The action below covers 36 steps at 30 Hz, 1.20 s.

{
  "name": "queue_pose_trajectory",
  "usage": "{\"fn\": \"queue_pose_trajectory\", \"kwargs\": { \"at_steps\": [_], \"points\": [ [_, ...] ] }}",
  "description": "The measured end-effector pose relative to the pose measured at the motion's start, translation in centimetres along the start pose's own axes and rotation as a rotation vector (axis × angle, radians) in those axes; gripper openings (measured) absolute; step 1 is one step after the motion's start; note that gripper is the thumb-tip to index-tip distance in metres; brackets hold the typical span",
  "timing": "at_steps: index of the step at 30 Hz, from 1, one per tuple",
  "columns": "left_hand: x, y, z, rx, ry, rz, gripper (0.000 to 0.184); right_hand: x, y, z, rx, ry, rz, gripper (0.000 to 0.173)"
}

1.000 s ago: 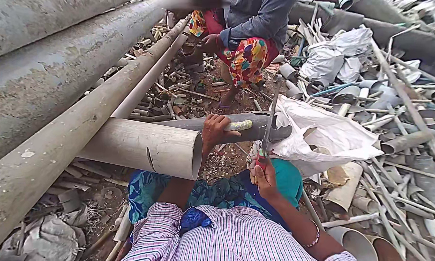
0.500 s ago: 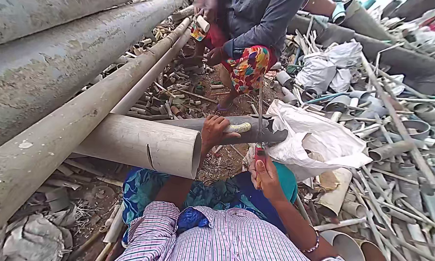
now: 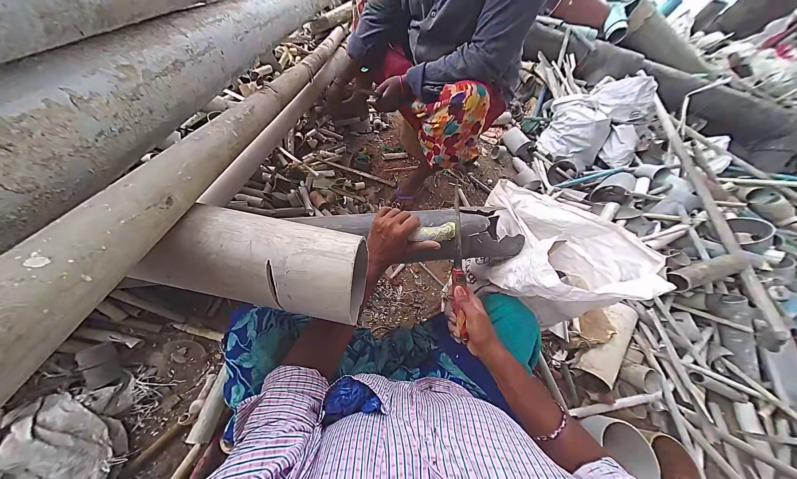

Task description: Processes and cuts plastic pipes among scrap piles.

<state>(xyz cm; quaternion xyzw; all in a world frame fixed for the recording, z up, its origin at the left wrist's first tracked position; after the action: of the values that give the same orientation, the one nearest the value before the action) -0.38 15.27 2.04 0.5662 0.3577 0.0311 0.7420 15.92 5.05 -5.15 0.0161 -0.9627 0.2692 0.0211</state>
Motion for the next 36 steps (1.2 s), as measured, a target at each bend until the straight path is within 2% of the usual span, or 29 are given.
{"fn": "queue_pose_trajectory", "kwargs": {
  "at_steps": [1,2,4,5,6,7,8,9,10,11,12,14,15,16,19,20,22,23,24,25,26,27,29,30,31,33,34,35,36],
  "points": [
    [0.0,0.4,-0.2,-0.008,0.002,0.014,0.054,0.2,-0.5,-1.0,0.019,0.040,-0.011,0.030],
    [-0.1,0.5,-0.4,-0.015,0.002,0.021,0.054,0.6,-1.6,-2.4,-0.105,0.033,-0.050,0.029],
    [0.1,0.2,-0.2,-0.011,-0.007,0.015,0.055,1.1,-4.4,-5.0,-0.582,-0.127,-0.076,0.026],
    [0.1,0.2,-0.3,-0.006,-0.008,0.018,0.056,1.0,-5.0,-5.6,-0.750,-0.196,-0.034,0.032],
    [0.2,0.2,-0.4,0.001,-0.005,0.021,0.057,0.8,-4.6,-5.3,-0.782,-0.196,-0.018,0.031],
    [0.3,0.2,-0.4,0.002,-0.006,0.018,0.057,0.7,-3.2,-4.0,-0.642,-0.133,-0.032,0.025],
    [0.3,0.1,-0.4,0.003,-0.007,0.014,0.057,0.6,-1.4,-2.1,-0.345,-0.033,-0.042,0.024],
    [0.4,0.1,-0.4,0.009,-0.008,0.014,0.059,0.4,-0.3,-0.4,-0.060,0.060,-0.028,0.029],
    [0.3,-0.1,-0.4,0.012,-0.009,0.007,0.060,0.6,-0.4,0.2,0.098,0.115,-0.010,0.032],
    [0.4,0.4,-0.6,0.006,-0.013,0.012,0.061,0.6,-0.9,-1.0,0.107,0.131,-0.010,0.035],
    [0.4,0.1,-0.5,-0.001,-0.024,-0.002,0.061,1.0,-1.9,-2.0,-0.005,0.113,-0.022,0.033],
    [0.6,0.0,-0.5,-0.001,-0.045,-0.010,0.057,1.0,-3.5,-4.2,-0.446,-0.114,0.025,0.022],
    [0.7,0.0,-0.5,-0.007,-0.055,-0.007,0.055,0.8,-3.5,-4.3,-0.590,-0.234,0.087,0.031],
    [0.8,0.0,-0.7,-0.015,-0.062,-0.004,0.055,0.6,-2.6,-3.6,-0.596,-0.295,0.124,0.038],
    [1.1,-0.2,-0.8,-0.029,-0.071,-0.009,0.058,-0.3,1.6,0.4,-0.099,-0.177,0.074,0.023],
    [1.1,0.1,-1.0,-0.030,-0.070,0.004,0.057,-0.2,1.4,-0.1,-0.041,-0.129,0.063,0.022],
    [0.9,-0.1,-0.8,-0.037,-0.063,0.006,0.056,0.4,-0.6,-1.6,-0.184,-0.156,0.060,0.022],
    [0.9,-0.1,-0.7,-0.037,-0.062,0.010,0.055,0.4,-1.6,-2.8,-0.387,-0.270,0.093,0.027],
    [0.9,0.1,-0.8,-0.034,-0.051,0.016,0.054,0.5,-2.4,-3.6,-0.586,-0.381,0.136,0.042],
    [0.9,0.1,-0.8,-0.031,-0.044,0.025,0.054,0.5,-2.7,-3.7,-0.671,-0.426,0.155,0.052],
    [0.8,0.2,-0.7,-0.025,-0.036,0.034,0.054,0.5,-2.0,-3.0,-0.600,-0.374,0.120,0.044],
    [0.8,0.1,-0.6,-0.018,-0.030,0.040,0.053,0.6,-0.8,-1.6,-0.367,-0.220,0.049,0.027],
    [0.7,-0.2,-0.4,-0.005,-0.011,0.043,0.053,1.1,-0.1,0.7,0.066,0.121,-0.018,0.032],
    [0.8,0.1,-0.5,-0.004,0.000,0.056,0.053,1.4,-0.7,0.1,0.111,0.204,-0.046,0.037],
    [0.9,0.1,-0.5,-0.011,-0.003,0.053,0.052,1.8,-1.7,-0.7,0.044,0.232,-0.093,0.038],
    [0.9,-0.1,-0.5,-0.024,-0.036,0.023,0.049,2.3,-3.6,-2.4,-0.348,0.085,-0.157,0.025],
    [0.9,0.0,-0.6,-0.027,-0.048,0.015,0.047,2.2,-4.0,-3.0,-0.530,-0.033,-0.133,0.027],
    [0.9,0.0,-0.5,-0.030,-0.047,0.003,0.045,2.0,-3.8,-2.7,-0.588,-0.100,-0.098,0.029],
    [0.9,0.0,-0.5,-0.033,-0.040,-0.013,0.042,1.7,-2.7,-1.6,-0.494,-0.098,-0.087,0.026]
  ]
}}
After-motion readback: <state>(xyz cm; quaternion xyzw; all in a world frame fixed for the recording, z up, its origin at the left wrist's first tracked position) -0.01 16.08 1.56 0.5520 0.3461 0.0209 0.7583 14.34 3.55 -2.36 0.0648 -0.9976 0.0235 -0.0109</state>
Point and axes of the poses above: each hand's wrist, its own y-axis towards the middle knuckle, its own x-axis out of the palm, z = x × y, the point moved 9 cm from there along y, towards the middle knuckle, and after that the axes turned 12 degrees about x, right-handed, at the moved point
